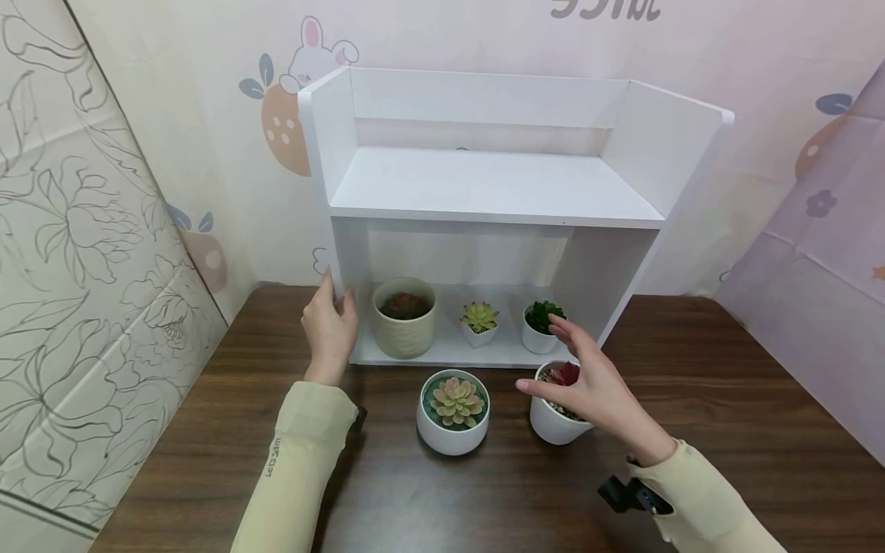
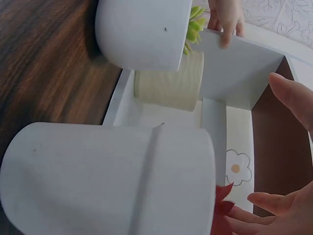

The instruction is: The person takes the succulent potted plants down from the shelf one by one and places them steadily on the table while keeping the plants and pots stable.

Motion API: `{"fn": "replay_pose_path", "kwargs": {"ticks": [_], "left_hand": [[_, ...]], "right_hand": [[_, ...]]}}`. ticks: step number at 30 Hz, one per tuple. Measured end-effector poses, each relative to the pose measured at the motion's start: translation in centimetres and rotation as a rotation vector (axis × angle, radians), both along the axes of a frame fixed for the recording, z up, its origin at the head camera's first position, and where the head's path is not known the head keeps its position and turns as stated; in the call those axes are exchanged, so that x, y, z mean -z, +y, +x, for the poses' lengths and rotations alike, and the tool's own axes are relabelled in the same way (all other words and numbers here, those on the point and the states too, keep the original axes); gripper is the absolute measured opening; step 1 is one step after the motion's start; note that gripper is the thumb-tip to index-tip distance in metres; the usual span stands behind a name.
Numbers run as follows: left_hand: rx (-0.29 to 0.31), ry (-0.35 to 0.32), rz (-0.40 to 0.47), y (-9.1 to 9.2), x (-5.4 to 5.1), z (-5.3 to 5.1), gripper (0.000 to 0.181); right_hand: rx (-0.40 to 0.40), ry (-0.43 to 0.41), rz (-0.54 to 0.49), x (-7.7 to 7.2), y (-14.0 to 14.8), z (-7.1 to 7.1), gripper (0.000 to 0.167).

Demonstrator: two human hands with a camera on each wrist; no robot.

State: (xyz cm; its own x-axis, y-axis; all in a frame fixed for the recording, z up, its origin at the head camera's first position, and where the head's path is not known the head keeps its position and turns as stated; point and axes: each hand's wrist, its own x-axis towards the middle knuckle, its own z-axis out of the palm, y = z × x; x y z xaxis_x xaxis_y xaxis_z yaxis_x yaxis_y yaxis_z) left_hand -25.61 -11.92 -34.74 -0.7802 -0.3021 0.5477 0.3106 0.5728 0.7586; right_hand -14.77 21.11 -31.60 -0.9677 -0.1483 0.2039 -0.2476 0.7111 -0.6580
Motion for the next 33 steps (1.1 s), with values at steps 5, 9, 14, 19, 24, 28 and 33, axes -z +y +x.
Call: {"fn": "replay_pose_path", "kwargs": {"ticks": [5,9,14,19,24,28,33], "left_hand": [[0.001,0.001,0.001,-0.1,0.0,-0.1,0.041],[0.004,0.011,0.001,-0.2,0.0,-0.1,0.041],[-0.003,0.016,-0.004,-0.1,0.0,-0.2,0.043],[-0.004,0.017,-0.01,-0.1,0.0,-0.1,0.044],[-0.003,0.026,-0.011,-0.1,0.0,-0.1,0.044],[-0.001,0.033,-0.01,-0.1,0.0,-0.1,0.043],[0.003,0.026,-0.001,-0.1,0.1,-0.1,0.044]], "right_hand": [[-0.001,-0.002,0.002,-0.2,-0.7,-0.3,0.099],[-0.008,-0.003,0.004,-0.4,-1.3,-0.5,0.099],[-0.032,0.0,0.011,-0.9,-2.1,-0.9,0.1],[-0.055,0.003,0.012,-1.4,-3.0,-1.5,0.101],[-0.073,0.019,-0.018,-1.7,-3.9,-1.9,0.099],[-0.073,0.028,-0.046,-2.0,-4.6,-2.3,0.099],[-0.074,0.008,-0.069,-2.2,-5.6,-2.8,0.1]]}}
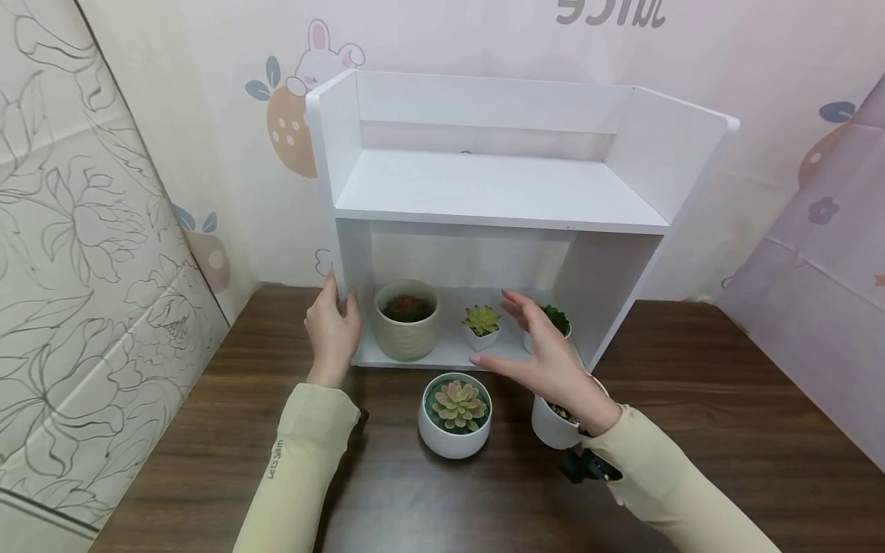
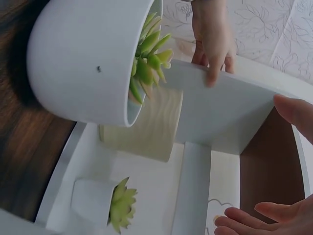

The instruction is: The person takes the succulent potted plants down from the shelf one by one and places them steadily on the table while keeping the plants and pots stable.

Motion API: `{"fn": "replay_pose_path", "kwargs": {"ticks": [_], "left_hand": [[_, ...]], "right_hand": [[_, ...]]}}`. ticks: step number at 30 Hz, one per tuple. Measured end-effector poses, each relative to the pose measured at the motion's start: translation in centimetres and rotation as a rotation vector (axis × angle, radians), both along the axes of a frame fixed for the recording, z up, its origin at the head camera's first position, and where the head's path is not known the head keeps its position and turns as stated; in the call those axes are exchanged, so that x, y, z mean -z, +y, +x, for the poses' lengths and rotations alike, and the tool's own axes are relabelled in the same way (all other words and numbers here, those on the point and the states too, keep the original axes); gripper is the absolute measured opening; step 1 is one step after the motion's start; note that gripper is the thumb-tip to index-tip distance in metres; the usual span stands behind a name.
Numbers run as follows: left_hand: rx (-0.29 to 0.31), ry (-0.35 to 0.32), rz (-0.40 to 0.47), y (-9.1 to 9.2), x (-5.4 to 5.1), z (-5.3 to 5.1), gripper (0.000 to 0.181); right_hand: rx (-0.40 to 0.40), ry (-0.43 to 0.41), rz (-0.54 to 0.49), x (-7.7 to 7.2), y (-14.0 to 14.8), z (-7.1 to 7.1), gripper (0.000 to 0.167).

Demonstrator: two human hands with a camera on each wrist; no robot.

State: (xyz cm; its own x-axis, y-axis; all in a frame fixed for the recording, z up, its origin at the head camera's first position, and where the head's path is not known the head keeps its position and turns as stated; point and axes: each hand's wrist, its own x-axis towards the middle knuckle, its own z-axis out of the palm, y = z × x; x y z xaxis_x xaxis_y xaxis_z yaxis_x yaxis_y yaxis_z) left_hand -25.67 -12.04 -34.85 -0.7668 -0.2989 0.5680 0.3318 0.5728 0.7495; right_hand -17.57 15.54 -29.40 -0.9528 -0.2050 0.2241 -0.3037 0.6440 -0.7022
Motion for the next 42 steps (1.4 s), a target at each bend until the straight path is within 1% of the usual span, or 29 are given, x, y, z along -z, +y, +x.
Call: {"fn": "replay_pose_path", "kwargs": {"ticks": [4,11,18,24,28,33,37,42], "left_hand": [[-0.002,-0.008,0.0,0.0,0.0,0.1,0.044],[0.002,-0.03,0.005,0.0,-0.1,0.1,0.046],[-0.006,-0.033,0.003,0.0,-0.2,0.0,0.047],[-0.01,-0.032,0.001,-0.1,-0.1,-0.1,0.048],[-0.014,-0.034,-0.003,0.0,0.2,-0.2,0.048],[-0.014,-0.015,-0.009,0.1,0.2,-0.2,0.048],[-0.017,-0.01,-0.011,0.1,0.2,-0.2,0.048],[-0.003,-0.015,0.004,0.1,0.1,-0.1,0.049]], "right_hand": [[-0.018,-0.004,-0.007,-0.1,-0.8,-0.4,0.102],[-0.038,-0.005,0.027,-0.3,-1.9,-1.5,0.103],[-0.076,0.022,0.081,-1.1,-3.1,-2.6,0.103],[-0.102,0.004,0.15,-1.7,-4.2,-3.7,0.103],[-0.115,-0.018,0.192,-1.7,-4.8,-4.4,0.104],[-0.125,-0.03,0.216,-1.6,-5.4,-4.8,0.105],[-0.123,-0.049,0.222,-1.6,-5.7,-5.1,0.105],[-0.121,-0.055,0.22,-1.4,-5.8,-5.6,0.105]]}}
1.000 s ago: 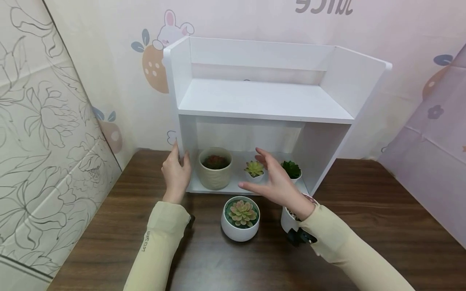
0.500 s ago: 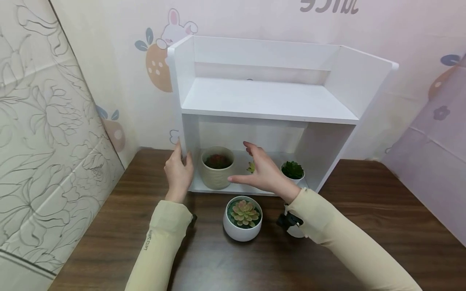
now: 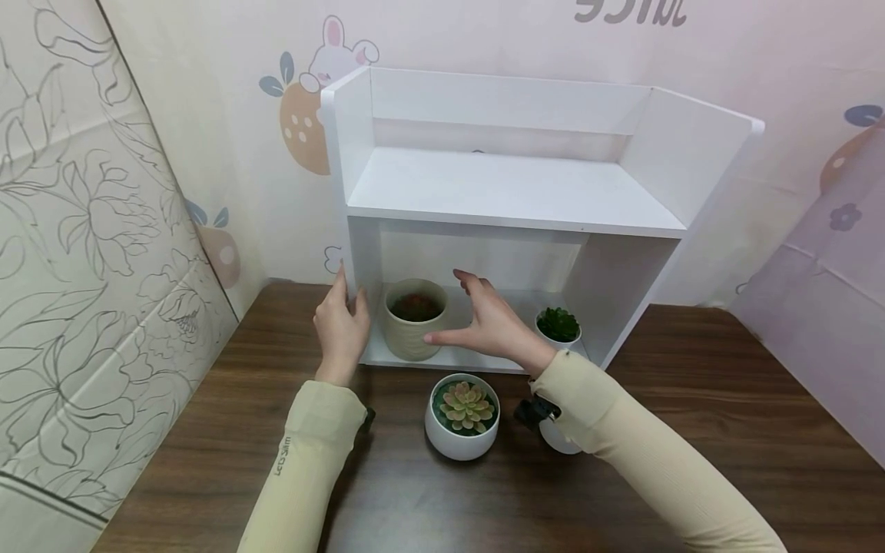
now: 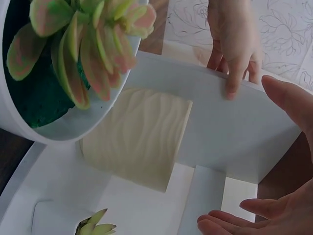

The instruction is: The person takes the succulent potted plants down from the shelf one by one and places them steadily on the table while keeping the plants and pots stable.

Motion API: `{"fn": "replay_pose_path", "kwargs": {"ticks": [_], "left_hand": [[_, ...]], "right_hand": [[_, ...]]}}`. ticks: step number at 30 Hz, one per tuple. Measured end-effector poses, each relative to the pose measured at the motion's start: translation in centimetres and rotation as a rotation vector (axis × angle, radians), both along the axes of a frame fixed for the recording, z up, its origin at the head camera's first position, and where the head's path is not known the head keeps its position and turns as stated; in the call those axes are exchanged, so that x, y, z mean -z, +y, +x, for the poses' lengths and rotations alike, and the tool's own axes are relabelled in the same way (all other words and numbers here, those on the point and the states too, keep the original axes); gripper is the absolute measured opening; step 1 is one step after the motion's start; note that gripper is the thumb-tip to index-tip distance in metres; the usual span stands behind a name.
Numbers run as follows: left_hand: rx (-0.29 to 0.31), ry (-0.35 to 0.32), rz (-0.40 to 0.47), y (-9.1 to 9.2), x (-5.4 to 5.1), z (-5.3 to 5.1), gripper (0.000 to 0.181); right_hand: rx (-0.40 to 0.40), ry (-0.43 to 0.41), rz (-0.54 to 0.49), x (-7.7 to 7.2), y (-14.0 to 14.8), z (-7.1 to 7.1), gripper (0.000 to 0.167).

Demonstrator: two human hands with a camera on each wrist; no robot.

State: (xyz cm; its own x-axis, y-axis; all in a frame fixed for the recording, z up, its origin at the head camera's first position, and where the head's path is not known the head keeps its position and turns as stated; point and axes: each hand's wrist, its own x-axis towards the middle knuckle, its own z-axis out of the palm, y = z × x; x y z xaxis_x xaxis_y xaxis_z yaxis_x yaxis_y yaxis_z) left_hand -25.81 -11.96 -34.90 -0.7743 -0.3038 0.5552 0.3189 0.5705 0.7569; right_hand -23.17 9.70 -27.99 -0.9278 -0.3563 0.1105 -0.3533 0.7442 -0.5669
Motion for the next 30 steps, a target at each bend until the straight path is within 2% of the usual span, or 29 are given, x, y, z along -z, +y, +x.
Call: {"fn": "replay_pose_path", "kwargs": {"ticks": [18,25,30], "left_hand": [[-0.008,-0.01,-0.005,0.1,0.1,-0.2,0.051],[-0.019,-0.012,-0.009,0.1,0.2,-0.2,0.051],[-0.022,0.005,-0.016,0.0,0.2,-0.2,0.051]], "right_hand": [[-0.007,-0.082,0.086,0.3,-1.1,-2.0,0.111],[-0.067,-0.109,0.133,0.2,-1.8,-2.5,0.115],[-0.074,-0.13,0.156,0.3,-2.2,-2.9,0.117]]}}
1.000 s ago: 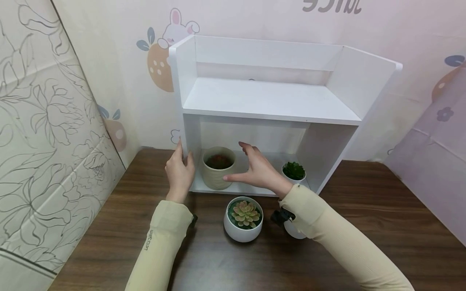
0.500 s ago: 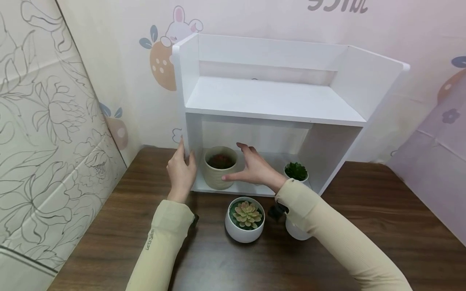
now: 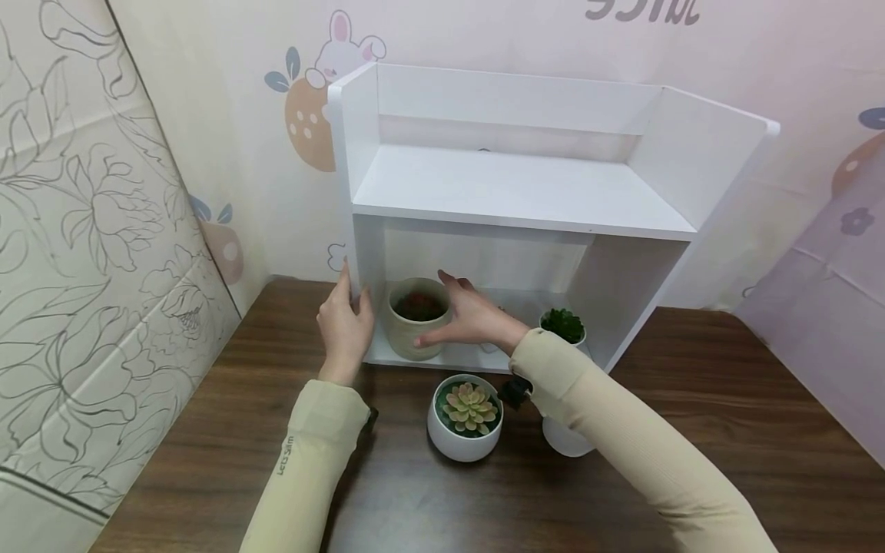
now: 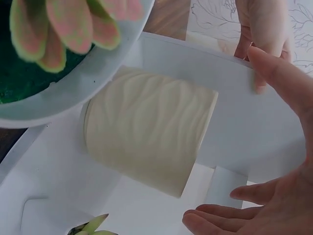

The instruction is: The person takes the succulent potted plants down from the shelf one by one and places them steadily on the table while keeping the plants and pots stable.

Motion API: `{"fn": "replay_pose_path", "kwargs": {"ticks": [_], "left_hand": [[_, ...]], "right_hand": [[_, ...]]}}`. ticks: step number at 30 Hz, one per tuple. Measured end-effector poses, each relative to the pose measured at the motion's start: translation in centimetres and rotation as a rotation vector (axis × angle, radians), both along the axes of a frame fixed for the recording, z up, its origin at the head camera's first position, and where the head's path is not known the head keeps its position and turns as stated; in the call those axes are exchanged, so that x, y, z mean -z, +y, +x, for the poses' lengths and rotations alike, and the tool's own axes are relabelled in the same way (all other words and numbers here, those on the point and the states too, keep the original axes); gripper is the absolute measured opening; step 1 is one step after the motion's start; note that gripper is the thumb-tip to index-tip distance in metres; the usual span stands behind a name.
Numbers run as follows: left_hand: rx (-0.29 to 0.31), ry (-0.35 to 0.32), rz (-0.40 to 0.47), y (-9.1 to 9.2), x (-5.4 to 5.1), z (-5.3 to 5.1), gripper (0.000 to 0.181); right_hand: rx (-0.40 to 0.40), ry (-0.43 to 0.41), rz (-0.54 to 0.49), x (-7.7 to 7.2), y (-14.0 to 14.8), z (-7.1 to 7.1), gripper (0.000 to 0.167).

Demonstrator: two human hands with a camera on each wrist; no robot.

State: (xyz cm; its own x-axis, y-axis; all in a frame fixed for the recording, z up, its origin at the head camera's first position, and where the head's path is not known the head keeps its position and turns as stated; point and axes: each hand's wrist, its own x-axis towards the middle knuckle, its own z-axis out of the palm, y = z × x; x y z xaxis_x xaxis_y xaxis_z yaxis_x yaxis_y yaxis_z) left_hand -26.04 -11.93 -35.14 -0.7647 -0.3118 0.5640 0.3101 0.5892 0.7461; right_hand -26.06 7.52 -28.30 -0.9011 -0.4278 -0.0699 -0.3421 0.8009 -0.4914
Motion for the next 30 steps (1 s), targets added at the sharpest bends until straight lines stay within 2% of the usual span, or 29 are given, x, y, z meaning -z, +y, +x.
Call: {"fn": "replay_pose_path", "kwargs": {"ticks": [30], "left_hand": [[-0.004,-0.011,-0.003,0.0,0.1,-0.1,0.052]], "right_hand": [[-0.019,-0.079,0.073,1.5,-1.5,-2.8,0.124]]}}
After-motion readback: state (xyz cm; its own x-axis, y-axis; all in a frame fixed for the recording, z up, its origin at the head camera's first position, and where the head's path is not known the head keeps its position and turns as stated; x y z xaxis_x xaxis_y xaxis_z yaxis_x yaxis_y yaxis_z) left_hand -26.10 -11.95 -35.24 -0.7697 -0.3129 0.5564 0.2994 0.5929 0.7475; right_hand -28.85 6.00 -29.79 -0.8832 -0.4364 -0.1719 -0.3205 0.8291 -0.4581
